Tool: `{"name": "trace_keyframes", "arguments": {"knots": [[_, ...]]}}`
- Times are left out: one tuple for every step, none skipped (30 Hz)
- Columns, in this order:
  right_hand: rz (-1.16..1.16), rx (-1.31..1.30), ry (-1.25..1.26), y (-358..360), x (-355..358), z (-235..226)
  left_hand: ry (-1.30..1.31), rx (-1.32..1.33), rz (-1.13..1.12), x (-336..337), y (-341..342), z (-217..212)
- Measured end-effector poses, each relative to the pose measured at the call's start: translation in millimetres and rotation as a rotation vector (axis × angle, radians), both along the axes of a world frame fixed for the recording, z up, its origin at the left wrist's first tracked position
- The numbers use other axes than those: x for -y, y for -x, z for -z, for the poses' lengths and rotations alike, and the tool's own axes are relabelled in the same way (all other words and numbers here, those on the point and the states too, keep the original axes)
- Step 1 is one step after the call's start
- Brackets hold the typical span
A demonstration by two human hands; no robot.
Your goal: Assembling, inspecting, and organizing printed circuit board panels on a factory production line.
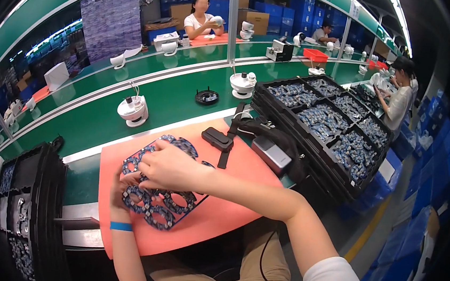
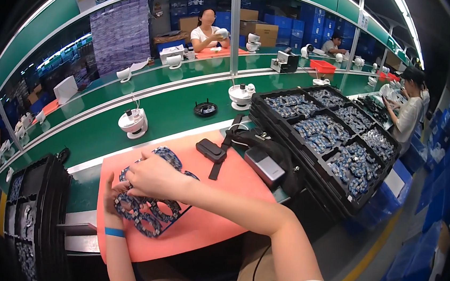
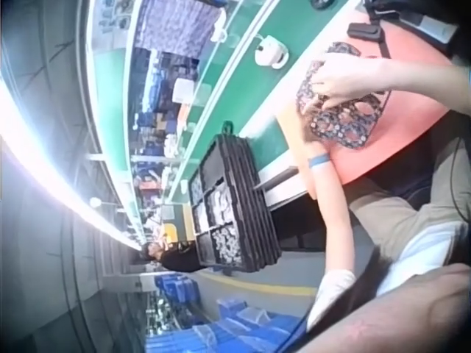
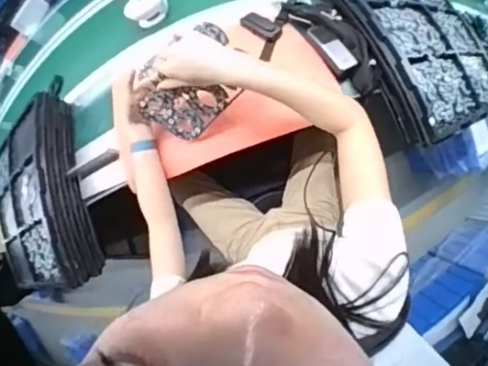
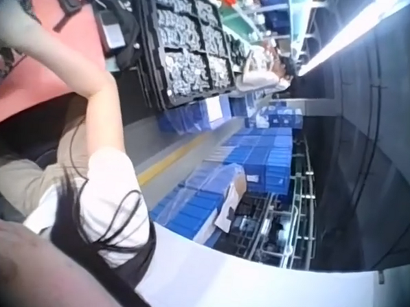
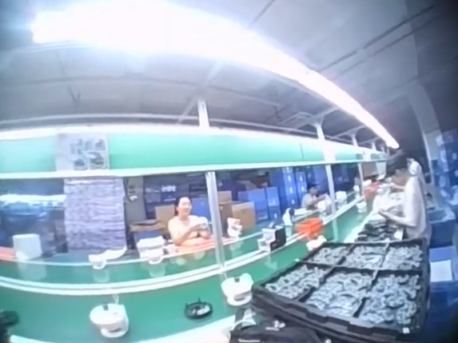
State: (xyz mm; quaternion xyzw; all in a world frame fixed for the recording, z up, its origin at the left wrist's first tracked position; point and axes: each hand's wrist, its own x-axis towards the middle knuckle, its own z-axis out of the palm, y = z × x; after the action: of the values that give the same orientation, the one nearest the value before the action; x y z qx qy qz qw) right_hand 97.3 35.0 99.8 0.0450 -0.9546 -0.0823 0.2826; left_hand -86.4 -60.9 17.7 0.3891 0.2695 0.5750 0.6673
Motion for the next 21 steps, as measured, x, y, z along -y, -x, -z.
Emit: {"name": "trace_keyframes", "arguments": {"knots": [[0.032,0.047,-0.004,0,0,-6,0.021,0.112,-0.034,4,-3,-4],[0.034,0.051,0.013,2,0,-9,-0.006,0.199,-0.029,4,-2,-1],[0.063,0.088,-0.008,4,0,-13,-0.025,0.258,-0.036,5,-2,0],[0.090,0.125,-0.030,6,3,-16,-0.045,0.315,-0.043,6,-3,-1],[0.063,0.062,0.001,7,0,-16,0.008,0.279,-0.109,3,-2,-7],[0.067,0.063,0.002,7,-2,-15,0.029,0.294,-0.161,2,-7,-11],[0.084,0.050,0.029,6,-3,-15,0.051,0.310,-0.214,1,-14,-18],[0.095,0.035,0.056,6,-2,-18,-0.067,0.260,-0.139,1,-7,-16],[0.068,-0.028,0.042,8,-4,-20,-0.066,0.258,-0.142,1,-6,-14],[0.065,-0.030,0.044,7,-4,-21,-0.104,0.322,-0.123,1,-5,-14],[0.079,-0.004,0.101,4,0,-27,-0.141,0.387,-0.102,0,-5,-13],[0.092,0.022,0.159,3,2,-30,-0.092,0.346,-0.188,-1,-5,-12],[0.132,0.047,0.104,5,-1,-27,-0.107,0.308,-0.174,-4,-4,-10],[0.120,0.047,0.111,8,2,-27,-0.120,0.268,-0.167,-3,-1,-9],[0.130,0.054,0.100,11,4,-26,-0.155,0.221,-0.165,-3,6,-4],[0.135,0.062,0.089,15,7,-25,-0.128,0.257,-0.161,-4,14,3],[0.105,0.035,0.073,16,11,-27,-0.104,0.297,-0.164,-3,22,9],[0.122,0.093,0.113,20,12,-24,-0.014,0.325,-0.274,-3,22,9],[0.075,0.118,0.065,21,21,-32,0.046,0.383,-0.384,1,36,18],[0.124,0.148,0.034,21,29,-40,-0.134,0.386,-0.226,4,37,12],[0.168,0.186,0.363,13,50,-67,-0.188,0.353,-0.186,-1,34,2]]}}
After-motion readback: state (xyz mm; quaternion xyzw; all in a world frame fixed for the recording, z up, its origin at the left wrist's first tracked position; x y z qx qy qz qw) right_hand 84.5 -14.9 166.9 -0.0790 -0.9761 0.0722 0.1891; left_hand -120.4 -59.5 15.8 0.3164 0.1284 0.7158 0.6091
